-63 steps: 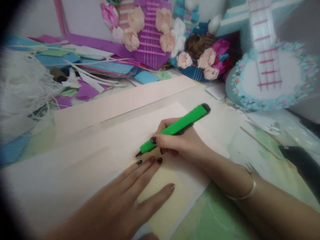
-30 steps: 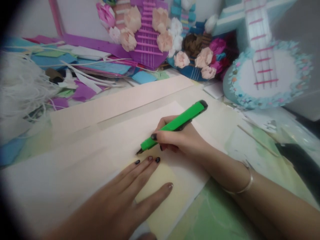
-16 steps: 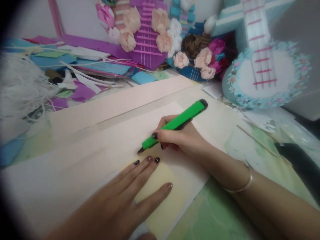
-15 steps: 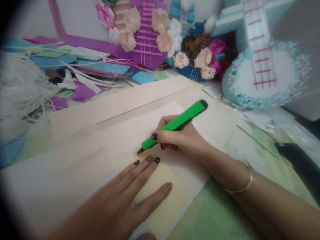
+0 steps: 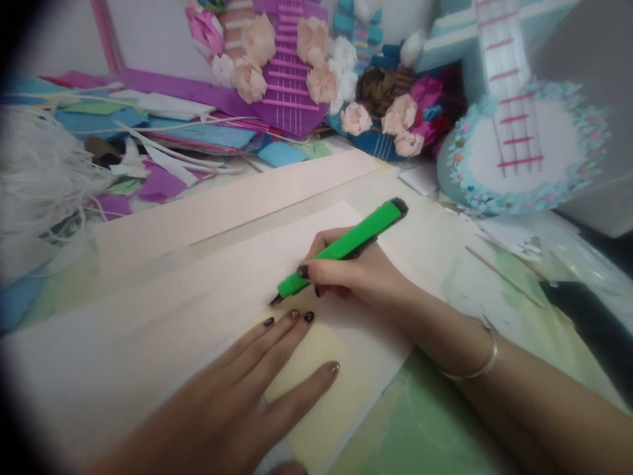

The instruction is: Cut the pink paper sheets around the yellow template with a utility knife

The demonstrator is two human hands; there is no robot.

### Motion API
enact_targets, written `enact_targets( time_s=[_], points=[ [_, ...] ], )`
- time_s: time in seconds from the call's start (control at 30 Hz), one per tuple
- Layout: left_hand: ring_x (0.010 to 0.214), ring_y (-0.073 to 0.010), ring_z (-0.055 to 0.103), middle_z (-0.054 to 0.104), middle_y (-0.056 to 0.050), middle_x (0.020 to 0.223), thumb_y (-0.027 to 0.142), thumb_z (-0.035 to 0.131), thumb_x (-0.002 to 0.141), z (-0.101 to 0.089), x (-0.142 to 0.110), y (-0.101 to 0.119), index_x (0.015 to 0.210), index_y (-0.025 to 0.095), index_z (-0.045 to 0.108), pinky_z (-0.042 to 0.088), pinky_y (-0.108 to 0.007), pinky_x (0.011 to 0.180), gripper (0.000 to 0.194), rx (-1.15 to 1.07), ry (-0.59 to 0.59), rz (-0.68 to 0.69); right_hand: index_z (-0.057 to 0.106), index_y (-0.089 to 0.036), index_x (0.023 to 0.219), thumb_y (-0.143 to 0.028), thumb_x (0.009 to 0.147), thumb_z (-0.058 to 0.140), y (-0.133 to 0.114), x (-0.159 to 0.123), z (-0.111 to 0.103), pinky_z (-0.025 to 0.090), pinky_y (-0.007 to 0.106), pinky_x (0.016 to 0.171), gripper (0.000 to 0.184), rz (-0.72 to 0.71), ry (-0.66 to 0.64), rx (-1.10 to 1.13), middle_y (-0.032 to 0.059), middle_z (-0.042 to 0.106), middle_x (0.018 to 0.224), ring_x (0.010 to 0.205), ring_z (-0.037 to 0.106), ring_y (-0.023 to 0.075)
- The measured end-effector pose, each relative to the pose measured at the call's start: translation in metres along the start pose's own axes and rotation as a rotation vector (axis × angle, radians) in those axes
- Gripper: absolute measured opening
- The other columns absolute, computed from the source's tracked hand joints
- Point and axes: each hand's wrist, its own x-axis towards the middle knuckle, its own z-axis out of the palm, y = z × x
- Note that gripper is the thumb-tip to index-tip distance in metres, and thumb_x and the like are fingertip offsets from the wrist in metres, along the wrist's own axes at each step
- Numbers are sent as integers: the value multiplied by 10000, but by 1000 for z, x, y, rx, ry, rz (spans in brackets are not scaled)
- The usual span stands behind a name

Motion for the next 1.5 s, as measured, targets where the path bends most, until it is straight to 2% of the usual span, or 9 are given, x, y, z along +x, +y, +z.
enact_targets(
  time_s=[0.4, 0.53, 0.67, 1.27, 1.5],
  points=[
    [1295, -379, 498, 543, -248, 1368, 505, 412, 979, 1, 2, -3, 1404, 174, 480, 497, -486, 967, 543, 28, -1, 11, 668, -146, 693, -306, 732, 705, 9, 3, -6, 244, 172, 358, 169, -38, 18, 62, 12, 621, 512, 409, 422, 66],
    [1284, -374, 511, 556, -249, 1352, 487, 343, 1005, 1, 3, -1, 1391, 173, 497, 502, -483, 958, 521, 33, 10, 16, 668, -146, 692, -290, 717, 714, 10, 4, -6, 270, 178, 376, 154, -35, 23, 66, 8, 616, 514, 425, 436, 70],
    [1288, -367, 510, 558, -242, 1354, 473, 313, 1016, 0, 2, -2, 1397, 178, 492, 495, -480, 966, 514, 39, 22, 12, 663, -146, 686, -289, 711, 716, 11, 5, -5, 244, 178, 363, 155, -40, 13, 109, 4, 610, 513, 414, 430, 68],
    [1295, -350, 507, 564, -223, 1354, 472, 326, 1011, 1, 2, -1, 1391, 179, 493, 483, -465, 981, 508, 38, 25, 14, 679, -144, 727, -297, 726, 708, 13, 4, -6, 254, 173, 363, 155, -46, -21, 97, 13, 627, 539, 415, 436, 71],
    [1324, -345, 471, 536, -218, 1384, 496, 392, 992, 2, 0, -1, 1424, 168, 449, 435, -466, 1028, 545, 17, 13, 9, 686, -149, 735, -303, 728, 714, 12, 4, -6, 270, 184, 381, 157, -42, -22, 69, 18, 636, 546, 437, 448, 79]
  ],
)
